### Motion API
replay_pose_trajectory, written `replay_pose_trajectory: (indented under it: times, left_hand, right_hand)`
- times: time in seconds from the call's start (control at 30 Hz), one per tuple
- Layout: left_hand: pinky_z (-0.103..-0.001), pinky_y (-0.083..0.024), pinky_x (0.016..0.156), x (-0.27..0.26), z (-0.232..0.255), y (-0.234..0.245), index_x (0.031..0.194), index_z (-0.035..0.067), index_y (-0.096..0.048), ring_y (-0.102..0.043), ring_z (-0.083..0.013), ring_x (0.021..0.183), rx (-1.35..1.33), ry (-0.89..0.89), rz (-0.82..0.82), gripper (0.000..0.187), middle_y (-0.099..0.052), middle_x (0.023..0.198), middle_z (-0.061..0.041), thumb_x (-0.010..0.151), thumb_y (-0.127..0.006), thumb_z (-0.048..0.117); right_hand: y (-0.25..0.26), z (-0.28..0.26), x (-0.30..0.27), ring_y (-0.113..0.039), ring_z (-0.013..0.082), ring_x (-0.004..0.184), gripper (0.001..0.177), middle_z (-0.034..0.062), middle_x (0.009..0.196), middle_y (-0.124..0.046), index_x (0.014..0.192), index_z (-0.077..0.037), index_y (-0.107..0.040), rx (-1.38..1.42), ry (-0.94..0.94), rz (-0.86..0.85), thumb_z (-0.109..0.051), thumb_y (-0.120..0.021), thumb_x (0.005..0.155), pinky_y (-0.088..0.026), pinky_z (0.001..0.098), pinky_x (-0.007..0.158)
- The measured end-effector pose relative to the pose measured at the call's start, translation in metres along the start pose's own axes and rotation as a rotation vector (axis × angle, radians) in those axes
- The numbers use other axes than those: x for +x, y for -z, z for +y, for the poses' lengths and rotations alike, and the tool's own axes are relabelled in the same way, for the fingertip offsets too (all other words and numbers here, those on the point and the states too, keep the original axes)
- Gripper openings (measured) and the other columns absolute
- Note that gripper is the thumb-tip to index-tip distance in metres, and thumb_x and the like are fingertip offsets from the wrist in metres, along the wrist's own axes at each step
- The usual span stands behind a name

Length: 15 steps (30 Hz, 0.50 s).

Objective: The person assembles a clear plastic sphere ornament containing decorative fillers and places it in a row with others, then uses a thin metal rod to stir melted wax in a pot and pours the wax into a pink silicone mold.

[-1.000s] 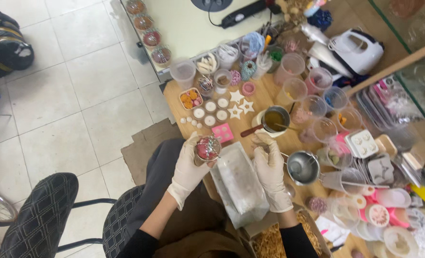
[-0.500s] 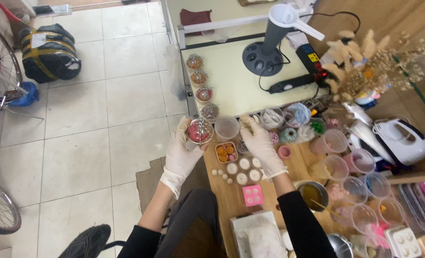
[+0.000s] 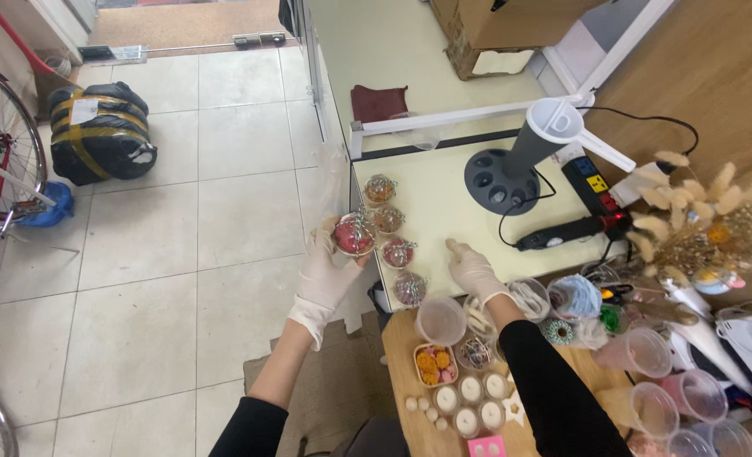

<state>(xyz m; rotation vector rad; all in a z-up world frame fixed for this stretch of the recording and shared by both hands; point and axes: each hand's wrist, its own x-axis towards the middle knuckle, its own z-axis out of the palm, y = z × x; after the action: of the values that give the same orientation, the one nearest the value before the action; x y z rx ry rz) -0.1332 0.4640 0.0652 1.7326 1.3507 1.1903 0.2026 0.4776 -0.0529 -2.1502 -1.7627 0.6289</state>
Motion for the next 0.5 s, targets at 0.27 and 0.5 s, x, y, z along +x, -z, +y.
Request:
replay_pose_trajectory:
  times: [0.27,0.5]
  left_hand:
    - [-0.034,-0.053,0.098,0.129,-0.111,-0.050,0.144,0.001,-0.046,-0.061,-0.0261,0.116,-0.146,-0.075,0.067,0.080,-0.054,0.129,-0.017,0.077,-0.087,0.017]
    - [-0.037,-0.051,0.098,0.193,-0.165,-0.093,0.142,0.003,-0.051,-0.062,-0.0305,0.109,0.041,0.072,-0.042,0.077,-0.060,0.123,-0.017,0.076,-0.087,0.017]
  right_hand:
    - [-0.003,0.007,0.022,-0.058,0.0373,0.125,0.045,0.0140,0.145,-0.055,0.145,-0.025,-0.052,-0.292,-0.089,-0.215,-0.026,-0.039,0.103,-0.046,0.0441,0.107]
    - [-0.005,0.009,0.018,-0.052,0.0368,0.129,0.044,0.0140,0.147,-0.048,0.142,-0.029,-0.054,-0.315,-0.137,-0.214,-0.041,-0.046,0.101,-0.042,0.0402,0.109]
